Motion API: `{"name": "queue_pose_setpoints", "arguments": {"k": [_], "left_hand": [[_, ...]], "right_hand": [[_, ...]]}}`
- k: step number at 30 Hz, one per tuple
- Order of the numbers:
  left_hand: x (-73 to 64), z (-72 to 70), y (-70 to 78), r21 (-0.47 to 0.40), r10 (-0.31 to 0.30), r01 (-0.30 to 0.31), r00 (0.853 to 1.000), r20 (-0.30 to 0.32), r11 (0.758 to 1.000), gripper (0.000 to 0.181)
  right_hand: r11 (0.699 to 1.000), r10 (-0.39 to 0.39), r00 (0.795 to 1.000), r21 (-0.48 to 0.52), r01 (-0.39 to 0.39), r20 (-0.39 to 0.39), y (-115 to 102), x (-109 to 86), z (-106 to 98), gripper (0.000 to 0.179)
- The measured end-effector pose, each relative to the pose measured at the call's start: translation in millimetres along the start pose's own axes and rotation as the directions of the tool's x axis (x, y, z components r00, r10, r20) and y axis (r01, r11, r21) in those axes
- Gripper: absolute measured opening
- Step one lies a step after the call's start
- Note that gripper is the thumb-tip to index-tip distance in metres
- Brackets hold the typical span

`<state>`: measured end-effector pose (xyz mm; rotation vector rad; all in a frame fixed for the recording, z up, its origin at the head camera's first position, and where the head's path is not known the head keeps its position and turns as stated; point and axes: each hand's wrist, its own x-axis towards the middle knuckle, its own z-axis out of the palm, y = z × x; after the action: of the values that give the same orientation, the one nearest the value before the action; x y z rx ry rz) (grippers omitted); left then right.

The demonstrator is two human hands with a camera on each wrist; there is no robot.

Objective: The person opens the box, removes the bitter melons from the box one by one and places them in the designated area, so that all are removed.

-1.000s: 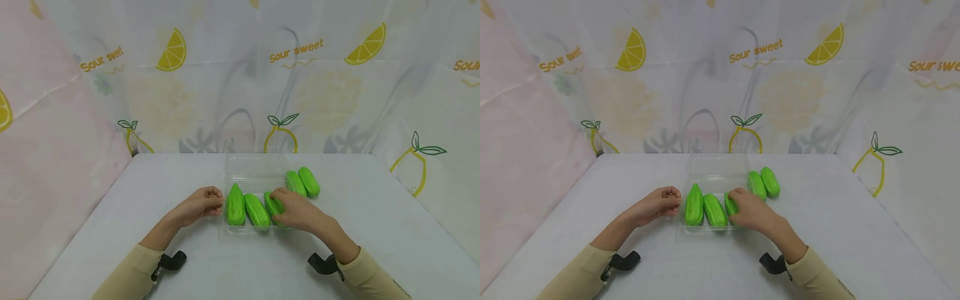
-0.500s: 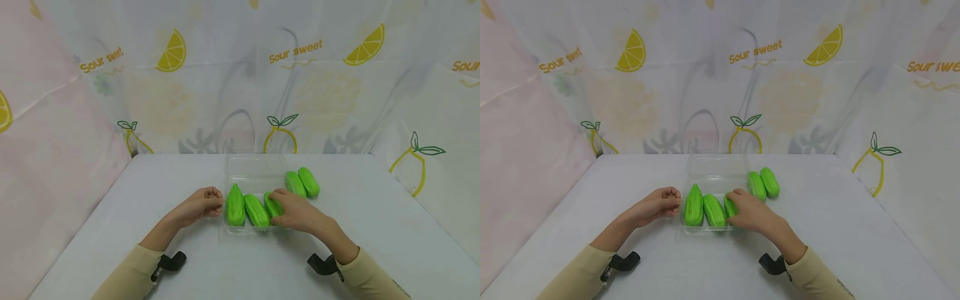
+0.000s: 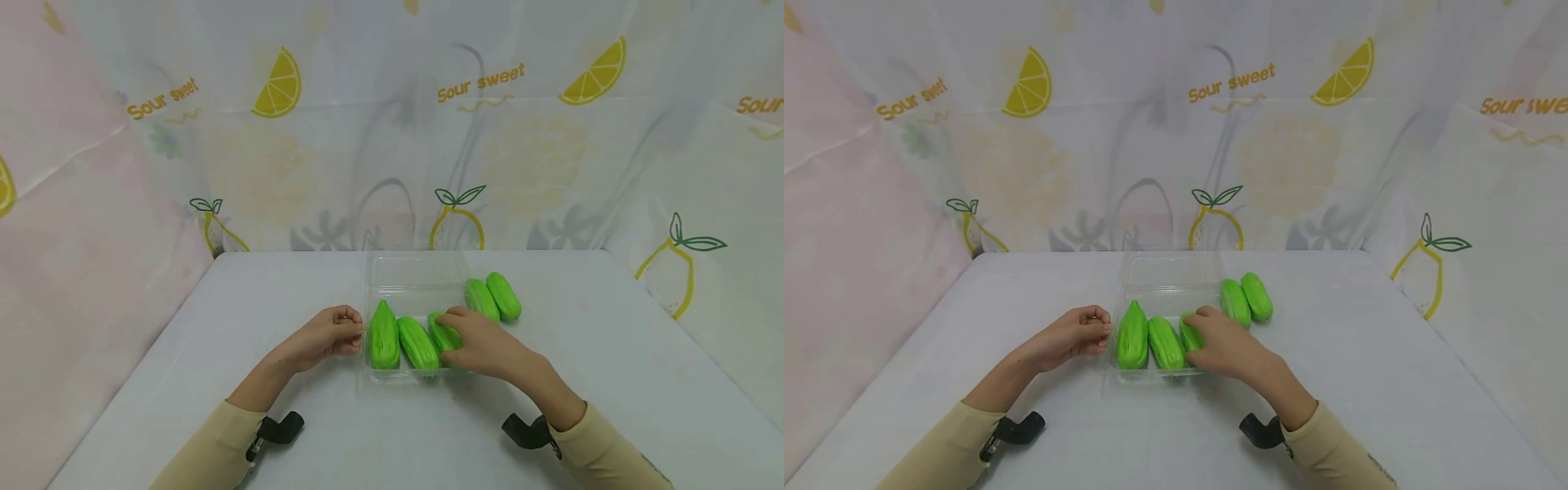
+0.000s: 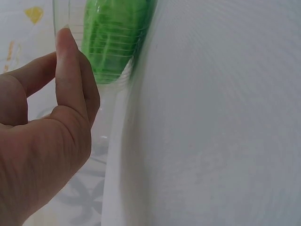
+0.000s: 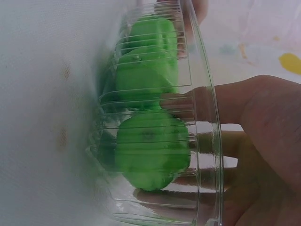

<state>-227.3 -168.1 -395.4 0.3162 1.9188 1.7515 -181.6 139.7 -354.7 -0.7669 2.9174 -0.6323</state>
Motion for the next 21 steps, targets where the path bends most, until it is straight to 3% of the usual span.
{"name": "queue_pose_setpoints", "arguments": {"k": [21], "left_hand": [[-0.1, -0.2, -0.3, -0.007, 0.000, 0.000, 1.000, -0.002, 1.000, 0.016]], "right_hand": [[1.000, 0.004, 0.999, 0.006, -0.004, -0.042, 3.8, 0.7, -9.7, 0.053]]}}
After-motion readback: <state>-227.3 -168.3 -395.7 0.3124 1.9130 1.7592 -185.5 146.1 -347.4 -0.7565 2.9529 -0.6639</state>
